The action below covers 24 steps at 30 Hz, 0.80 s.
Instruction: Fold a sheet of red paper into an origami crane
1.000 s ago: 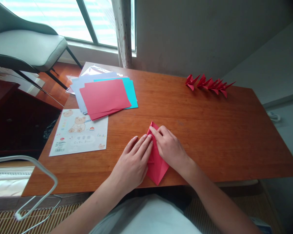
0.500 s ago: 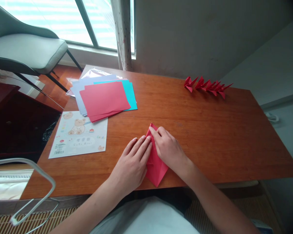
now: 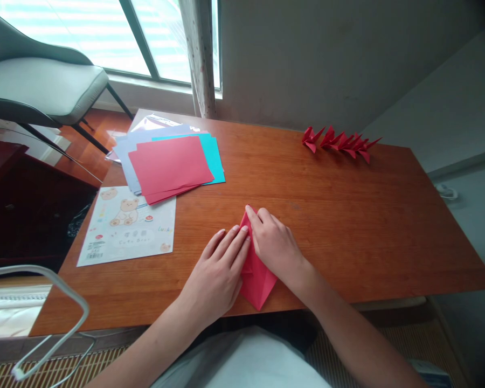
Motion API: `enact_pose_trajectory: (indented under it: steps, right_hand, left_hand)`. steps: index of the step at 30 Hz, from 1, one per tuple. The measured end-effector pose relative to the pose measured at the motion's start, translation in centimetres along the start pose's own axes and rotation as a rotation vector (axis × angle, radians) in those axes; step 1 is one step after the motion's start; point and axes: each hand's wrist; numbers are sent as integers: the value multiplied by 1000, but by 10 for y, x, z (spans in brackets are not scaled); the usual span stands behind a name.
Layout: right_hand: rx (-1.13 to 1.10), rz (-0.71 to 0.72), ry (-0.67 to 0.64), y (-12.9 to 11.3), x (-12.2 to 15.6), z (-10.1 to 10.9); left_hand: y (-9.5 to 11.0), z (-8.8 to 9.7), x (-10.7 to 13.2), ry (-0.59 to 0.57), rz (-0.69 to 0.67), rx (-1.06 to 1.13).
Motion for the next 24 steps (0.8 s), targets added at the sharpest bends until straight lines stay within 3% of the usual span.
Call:
enact_pose_trajectory:
  steps: [24]
  right_hand:
    - [43,-58,-37,-7,-6,4]
  left_hand:
    - [-1,-1,1,11,-14,-7]
Point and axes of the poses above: each hand's wrist, its own x-axis away from the middle knuckle, its own z-axis out of the back of the hand, y = z × x, and after that the axes turned 14 degrees about -z, right-handed
